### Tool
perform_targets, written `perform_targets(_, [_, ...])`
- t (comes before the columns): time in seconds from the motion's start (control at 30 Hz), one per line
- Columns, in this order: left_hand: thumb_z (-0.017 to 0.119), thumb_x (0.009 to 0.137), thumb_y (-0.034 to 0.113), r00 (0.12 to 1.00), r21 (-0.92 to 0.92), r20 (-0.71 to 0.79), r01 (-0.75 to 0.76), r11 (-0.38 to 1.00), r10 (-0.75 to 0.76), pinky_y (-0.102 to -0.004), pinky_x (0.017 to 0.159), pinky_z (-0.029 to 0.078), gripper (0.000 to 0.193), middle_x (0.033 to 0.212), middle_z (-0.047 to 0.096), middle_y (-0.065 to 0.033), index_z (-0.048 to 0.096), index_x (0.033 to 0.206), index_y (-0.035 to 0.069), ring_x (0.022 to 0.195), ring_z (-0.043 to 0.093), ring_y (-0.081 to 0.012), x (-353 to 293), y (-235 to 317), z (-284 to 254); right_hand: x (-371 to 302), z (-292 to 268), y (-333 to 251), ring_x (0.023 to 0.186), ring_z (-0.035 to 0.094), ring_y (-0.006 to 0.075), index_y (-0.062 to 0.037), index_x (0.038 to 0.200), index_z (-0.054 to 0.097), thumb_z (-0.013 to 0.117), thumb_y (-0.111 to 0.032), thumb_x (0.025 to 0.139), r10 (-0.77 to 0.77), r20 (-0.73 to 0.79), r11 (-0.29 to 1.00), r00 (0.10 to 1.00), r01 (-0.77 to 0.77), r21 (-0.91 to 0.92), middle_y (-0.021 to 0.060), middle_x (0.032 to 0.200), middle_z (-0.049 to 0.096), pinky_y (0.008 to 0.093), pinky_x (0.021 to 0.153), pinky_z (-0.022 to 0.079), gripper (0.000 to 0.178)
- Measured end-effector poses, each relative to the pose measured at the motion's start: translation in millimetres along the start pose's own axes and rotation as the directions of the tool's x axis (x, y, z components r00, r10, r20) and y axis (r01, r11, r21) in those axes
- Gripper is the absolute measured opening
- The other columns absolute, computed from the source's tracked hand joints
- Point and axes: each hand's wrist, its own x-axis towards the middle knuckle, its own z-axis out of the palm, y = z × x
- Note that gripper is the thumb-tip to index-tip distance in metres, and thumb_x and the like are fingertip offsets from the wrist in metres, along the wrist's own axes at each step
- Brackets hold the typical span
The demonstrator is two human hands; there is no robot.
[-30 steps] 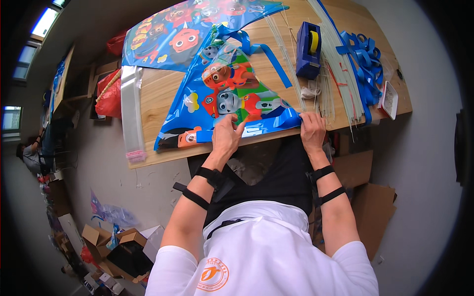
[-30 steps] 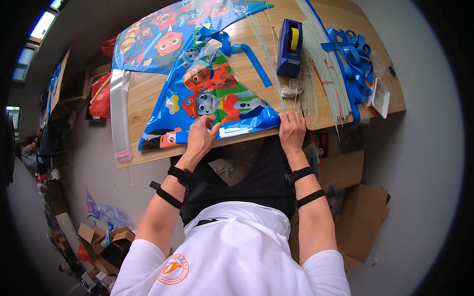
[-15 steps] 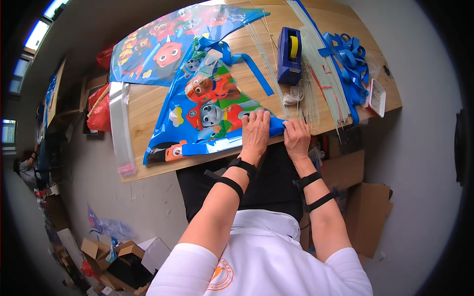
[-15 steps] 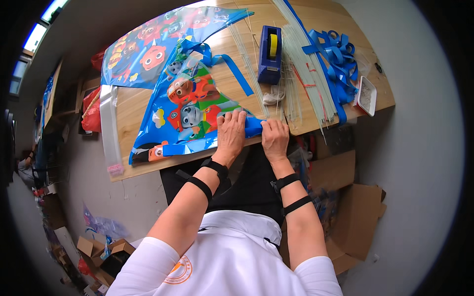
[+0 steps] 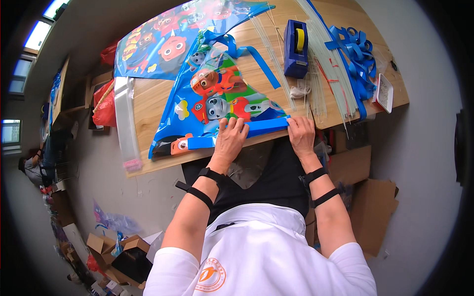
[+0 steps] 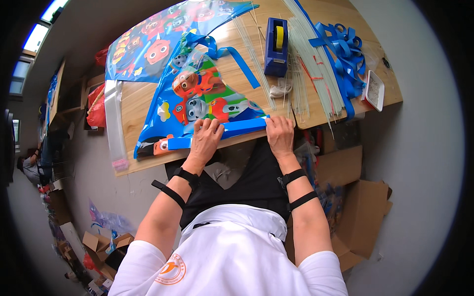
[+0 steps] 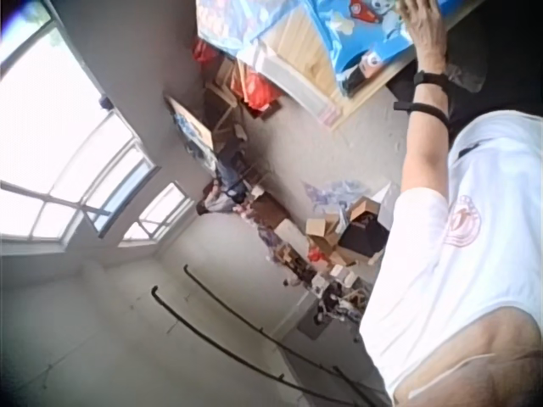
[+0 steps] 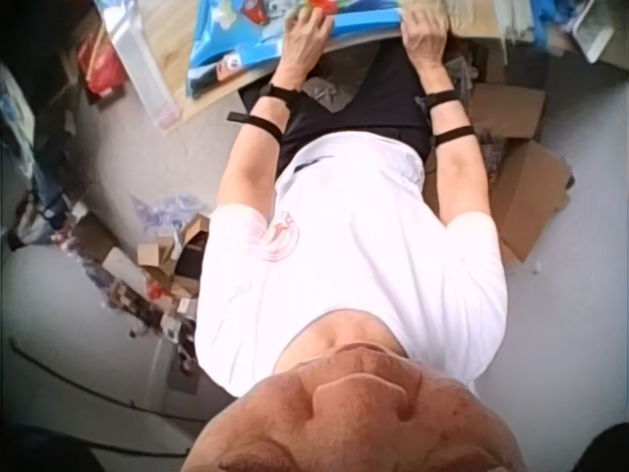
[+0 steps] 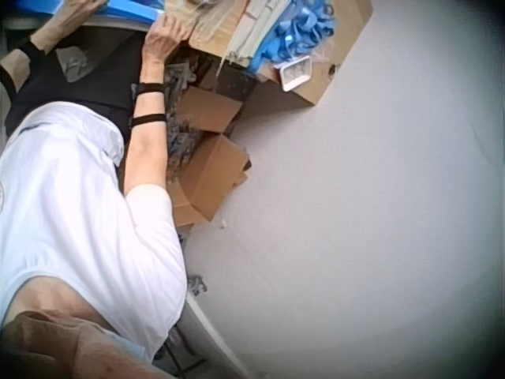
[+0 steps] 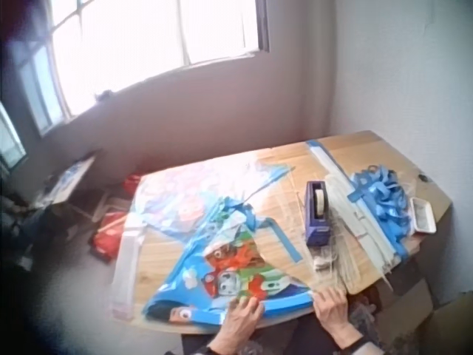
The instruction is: Apply adhesive tape and attach support sticks/ribbons to a plastic kite sail.
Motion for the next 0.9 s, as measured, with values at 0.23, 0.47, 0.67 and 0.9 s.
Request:
perform_targets(0.23, [0.06, 0.079, 0.013, 0.999, 0.047, 0.051, 0.006, 0.999, -0.008, -0.0371, 0.095, 0.033, 0.018, 0.101, 0.055, -0.004, 0.06, 0.096, 0.01, 0.103, 0.052, -0.0196, -24, -7, -1, -1, -3, -2, 0.088, 0.059, 0.0241, -0.0068, 0.093, 0.063, 0.065, -0.008, 0.079, -0.066, 0.018, 0.998, 0.998, 0.066, -0.02, 0.0064, 0.09, 0.06, 0.0378, 0.083, 0.044, 0.014])
perform_targets(0.47, [0.06, 0.078, 0.013, 0.997, 0.07, 0.056, 0.046, 0.996, -0.05, -0.0383, 0.096, 0.032, 0.017, 0.098, 0.055, -0.0038, 0.061, 0.095, 0.011, 0.102, 0.052, -0.0194, -54, -25, -3, -1, -10, -7, 0.092, 0.057, 0.0251, -0.0066, 0.096, 0.063, 0.07, -0.014, 0.077, -0.059, 0.057, 0.997, 0.997, 0.055, 0.057, 0.0077, 0.093, 0.059, 0.0408, 0.086, 0.04, 0.021])
perform_targets(0.67, [0.06, 0.078, 0.012, 0.986, 0.077, 0.062, 0.147, 0.986, -0.151, -0.0384, 0.094, 0.032, 0.017, 0.1, 0.057, -0.0013, 0.062, 0.095, 0.012, 0.1, 0.052, -0.0185, -68, -34, -4, -6, -4, -4, 0.091, 0.056, 0.0248, -0.0067, 0.095, 0.063, 0.071, -0.018, 0.079, -0.015, 0.037, 0.997, 0.999, 0.012, 0.073, 0.0062, 0.091, 0.06, 0.0396, 0.086, 0.039, 0.021])
perform_targets(0.9, [0.059, 0.08, 0.012, 0.989, 0.073, 0.04, 0.139, 0.988, -0.142, -0.0396, 0.095, 0.032, 0.016, 0.098, 0.057, -0.0025, 0.062, 0.095, 0.011, 0.1, 0.053, -0.019, -73, -36, -1, 3, 6, -12, 0.091, 0.058, 0.0284, -0.0073, 0.093, 0.064, 0.076, -0.02, 0.074, 0.394, 0.206, 0.899, 0.896, -0.422, 0.117, 0.0083, 0.089, 0.063, 0.0414, 0.081, 0.043, 0.026])
